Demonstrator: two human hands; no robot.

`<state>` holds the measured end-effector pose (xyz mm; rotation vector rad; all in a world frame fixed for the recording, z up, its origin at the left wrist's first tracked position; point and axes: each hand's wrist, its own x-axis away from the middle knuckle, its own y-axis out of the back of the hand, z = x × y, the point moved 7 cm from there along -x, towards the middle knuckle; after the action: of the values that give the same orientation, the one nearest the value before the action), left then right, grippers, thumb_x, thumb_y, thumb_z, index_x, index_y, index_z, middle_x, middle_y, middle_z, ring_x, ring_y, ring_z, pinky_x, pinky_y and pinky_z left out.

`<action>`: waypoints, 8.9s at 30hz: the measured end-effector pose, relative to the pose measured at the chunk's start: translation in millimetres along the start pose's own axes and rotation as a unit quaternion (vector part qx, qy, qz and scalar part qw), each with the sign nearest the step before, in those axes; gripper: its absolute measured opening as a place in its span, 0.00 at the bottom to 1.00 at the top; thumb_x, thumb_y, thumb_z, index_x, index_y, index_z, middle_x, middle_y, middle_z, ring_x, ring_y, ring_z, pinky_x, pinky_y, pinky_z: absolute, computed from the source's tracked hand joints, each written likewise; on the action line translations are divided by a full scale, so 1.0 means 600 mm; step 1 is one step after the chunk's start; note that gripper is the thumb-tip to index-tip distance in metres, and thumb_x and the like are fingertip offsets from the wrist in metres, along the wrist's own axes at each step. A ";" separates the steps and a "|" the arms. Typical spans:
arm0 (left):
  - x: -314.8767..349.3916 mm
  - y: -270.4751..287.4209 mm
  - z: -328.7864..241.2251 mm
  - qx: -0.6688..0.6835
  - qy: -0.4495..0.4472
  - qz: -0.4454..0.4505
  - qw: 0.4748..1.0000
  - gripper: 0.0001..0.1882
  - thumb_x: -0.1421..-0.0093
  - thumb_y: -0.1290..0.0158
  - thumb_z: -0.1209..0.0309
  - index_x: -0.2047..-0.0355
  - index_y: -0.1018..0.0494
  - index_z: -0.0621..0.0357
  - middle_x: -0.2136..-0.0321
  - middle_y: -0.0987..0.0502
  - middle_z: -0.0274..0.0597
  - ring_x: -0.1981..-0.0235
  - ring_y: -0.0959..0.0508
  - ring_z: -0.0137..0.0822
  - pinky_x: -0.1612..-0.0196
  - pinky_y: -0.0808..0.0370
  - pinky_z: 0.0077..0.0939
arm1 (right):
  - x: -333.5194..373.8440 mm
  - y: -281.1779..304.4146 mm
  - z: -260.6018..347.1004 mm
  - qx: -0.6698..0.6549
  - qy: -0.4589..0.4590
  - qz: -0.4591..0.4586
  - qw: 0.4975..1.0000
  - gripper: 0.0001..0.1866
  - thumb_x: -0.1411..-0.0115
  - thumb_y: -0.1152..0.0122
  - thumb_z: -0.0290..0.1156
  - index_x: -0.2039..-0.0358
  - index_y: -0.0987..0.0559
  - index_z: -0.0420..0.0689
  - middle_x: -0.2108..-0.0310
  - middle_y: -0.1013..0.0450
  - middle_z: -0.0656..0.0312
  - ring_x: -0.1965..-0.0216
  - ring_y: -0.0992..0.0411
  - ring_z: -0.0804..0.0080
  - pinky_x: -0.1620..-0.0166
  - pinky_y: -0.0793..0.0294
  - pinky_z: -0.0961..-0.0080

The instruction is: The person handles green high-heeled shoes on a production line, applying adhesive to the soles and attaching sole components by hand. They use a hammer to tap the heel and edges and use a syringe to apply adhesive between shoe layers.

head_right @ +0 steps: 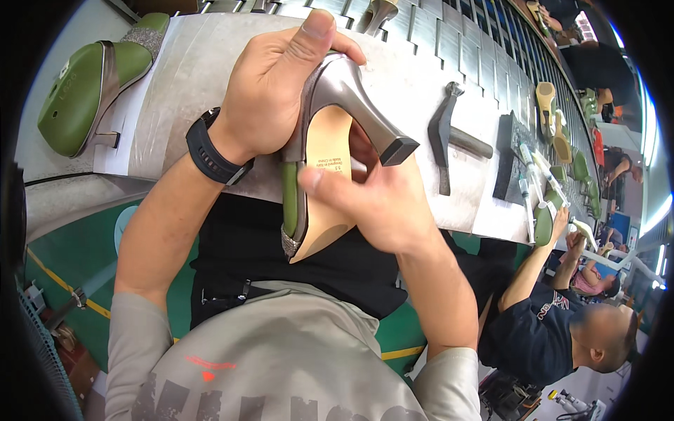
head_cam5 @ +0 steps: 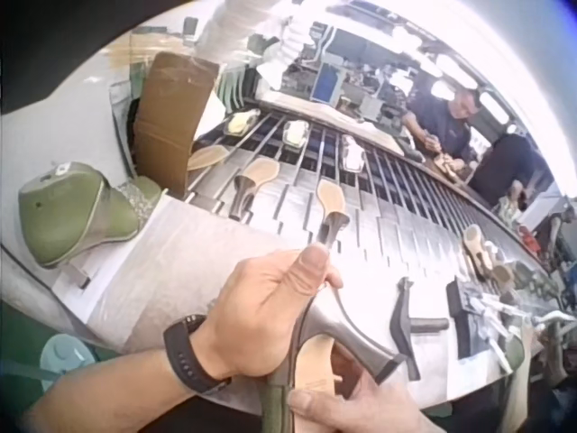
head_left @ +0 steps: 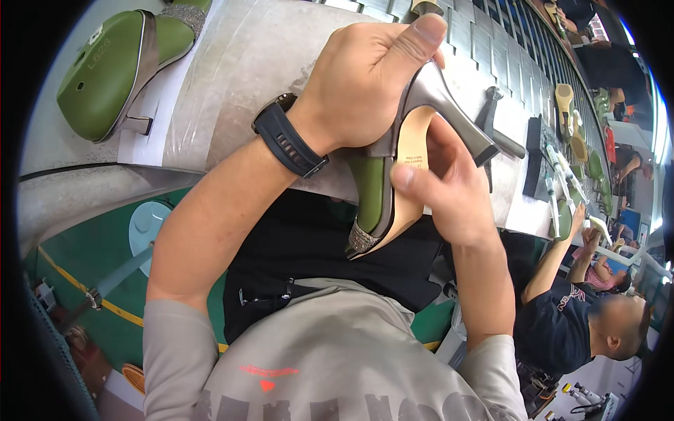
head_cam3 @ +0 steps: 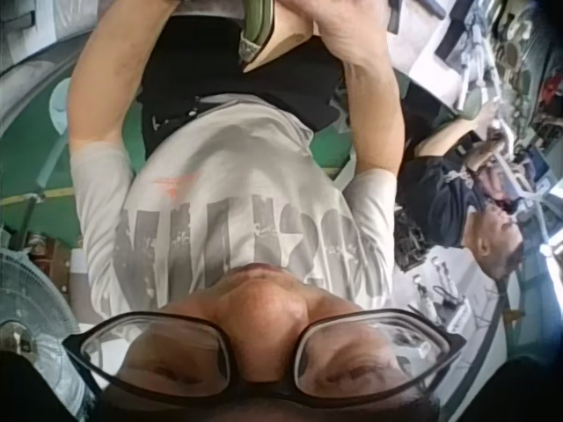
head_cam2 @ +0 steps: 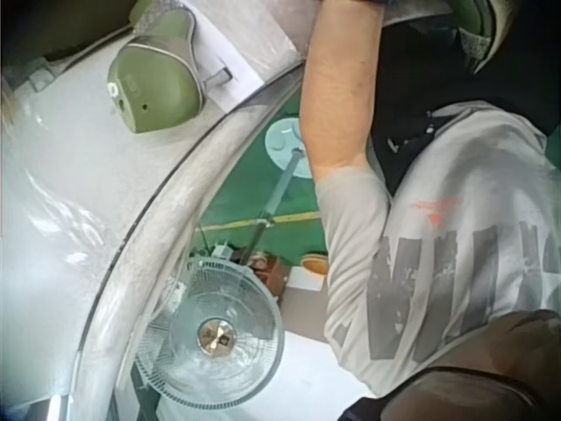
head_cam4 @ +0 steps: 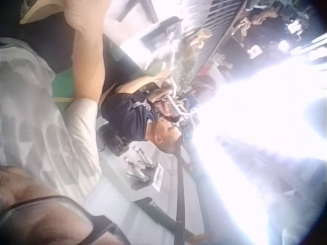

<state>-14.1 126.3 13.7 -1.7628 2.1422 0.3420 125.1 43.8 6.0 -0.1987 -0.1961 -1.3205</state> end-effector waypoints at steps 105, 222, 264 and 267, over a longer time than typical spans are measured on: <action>0.056 -0.067 -0.045 -0.406 0.060 0.203 0.889 0.43 0.46 0.28 0.63 0.35 0.33 0.67 0.45 0.23 0.60 0.43 0.22 0.55 0.40 0.26 0.41 | 0.024 0.298 0.037 0.457 0.240 -0.188 0.836 0.25 0.40 0.40 0.18 0.41 0.19 0.43 0.43 0.24 0.48 0.42 0.26 0.50 0.41 0.25 0.59; -0.014 -0.119 -0.008 -0.389 0.154 0.260 0.870 0.46 0.50 0.26 0.57 0.37 0.34 0.66 0.61 0.19 0.61 0.61 0.17 0.62 0.58 0.20 0.49 | -0.115 0.245 0.088 -0.002 0.032 -0.146 0.989 0.16 0.35 0.33 0.38 0.58 0.16 0.37 0.61 0.15 0.55 0.57 0.17 0.69 0.51 0.19 0.71; 0.205 -0.116 -0.116 -0.416 -0.232 0.021 0.879 0.37 0.30 0.44 0.48 0.33 0.38 0.62 0.35 0.29 0.65 0.33 0.27 0.59 0.28 0.47 0.73 | 0.204 0.105 0.053 -0.016 0.101 -0.005 0.995 0.14 0.36 0.31 0.22 0.52 0.20 0.33 0.51 0.17 0.44 0.54 0.17 0.69 0.49 0.19 0.72; 0.212 -0.100 -0.069 -0.487 -0.243 0.011 0.839 0.42 0.33 0.40 0.47 0.31 0.40 0.62 0.35 0.29 0.64 0.33 0.27 0.59 0.28 0.46 0.70 | 0.201 0.096 -0.014 0.011 0.112 -0.020 0.993 0.14 0.36 0.31 0.21 0.51 0.20 0.33 0.50 0.17 0.46 0.55 0.18 0.74 0.50 0.19 0.75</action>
<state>18.4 -16.2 1.2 -1.7559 1.6698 1.9227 209.8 -57.7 26.4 -0.0260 -0.0248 -1.3689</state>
